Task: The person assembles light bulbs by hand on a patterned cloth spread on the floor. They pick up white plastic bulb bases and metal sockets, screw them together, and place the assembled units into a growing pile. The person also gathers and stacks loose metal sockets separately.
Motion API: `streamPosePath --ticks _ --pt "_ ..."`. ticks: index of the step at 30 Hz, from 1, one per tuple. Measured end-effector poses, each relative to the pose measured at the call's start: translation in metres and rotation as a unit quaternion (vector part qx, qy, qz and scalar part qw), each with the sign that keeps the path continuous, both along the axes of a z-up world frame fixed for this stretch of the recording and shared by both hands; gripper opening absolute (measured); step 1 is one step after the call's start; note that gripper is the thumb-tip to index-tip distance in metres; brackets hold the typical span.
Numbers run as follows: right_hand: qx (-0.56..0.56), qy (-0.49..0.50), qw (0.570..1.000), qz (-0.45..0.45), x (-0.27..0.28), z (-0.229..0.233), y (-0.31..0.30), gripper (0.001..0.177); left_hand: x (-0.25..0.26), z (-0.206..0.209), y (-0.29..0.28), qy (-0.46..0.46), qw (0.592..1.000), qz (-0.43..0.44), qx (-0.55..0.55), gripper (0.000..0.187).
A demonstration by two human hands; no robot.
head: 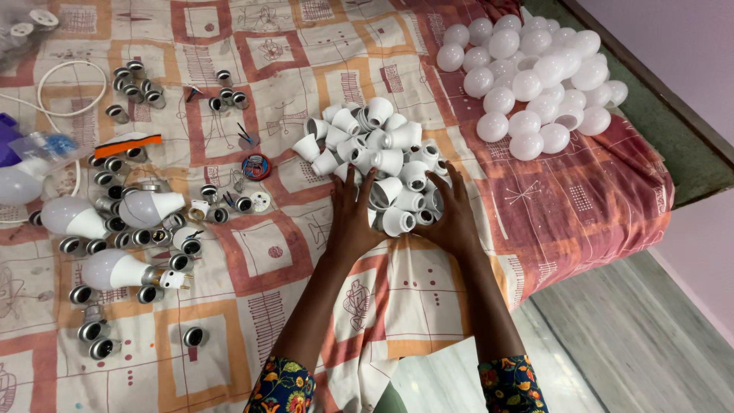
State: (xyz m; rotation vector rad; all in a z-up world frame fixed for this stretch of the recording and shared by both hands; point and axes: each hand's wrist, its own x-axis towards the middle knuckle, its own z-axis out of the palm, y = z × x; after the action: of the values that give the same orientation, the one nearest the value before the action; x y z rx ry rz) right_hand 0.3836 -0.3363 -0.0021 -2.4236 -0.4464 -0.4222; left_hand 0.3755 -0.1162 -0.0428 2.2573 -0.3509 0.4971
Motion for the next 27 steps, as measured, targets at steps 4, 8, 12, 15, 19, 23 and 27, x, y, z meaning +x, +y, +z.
streamPosePath --ticks 4,8,12,15,19,23,27 --pt "0.016 -0.004 1.000 -0.019 0.014 -0.004 -0.003 0.107 0.019 -0.002 -0.009 -0.015 1.000 0.015 0.011 0.142" --pt "0.042 -0.056 0.997 -0.045 0.019 -0.024 -0.009 0.108 0.034 -0.005 -0.013 0.007 0.999 0.029 0.018 0.144" --pt "0.056 -0.072 0.993 -0.078 0.019 -0.036 -0.011 0.119 0.034 0.003 -0.020 -0.041 0.996 0.061 0.046 0.145" --pt "0.055 -0.137 0.989 -0.030 0.011 -0.030 -0.010 0.125 0.014 0.012 -0.017 -0.008 0.996 0.058 0.063 0.146" --pt "0.047 -0.155 0.986 -0.030 -0.016 -0.024 -0.010 0.119 -0.024 0.011 -0.001 0.022 0.996 0.050 0.075 0.141" --pt "0.080 -0.131 0.985 -0.080 -0.049 -0.034 -0.007 0.107 -0.042 0.003 0.009 -0.003 0.998 0.050 0.046 0.139" --pt "0.102 -0.200 0.971 -0.086 -0.047 -0.040 -0.009 0.103 -0.051 -0.007 0.013 -0.030 0.998 0.052 -0.005 0.137"
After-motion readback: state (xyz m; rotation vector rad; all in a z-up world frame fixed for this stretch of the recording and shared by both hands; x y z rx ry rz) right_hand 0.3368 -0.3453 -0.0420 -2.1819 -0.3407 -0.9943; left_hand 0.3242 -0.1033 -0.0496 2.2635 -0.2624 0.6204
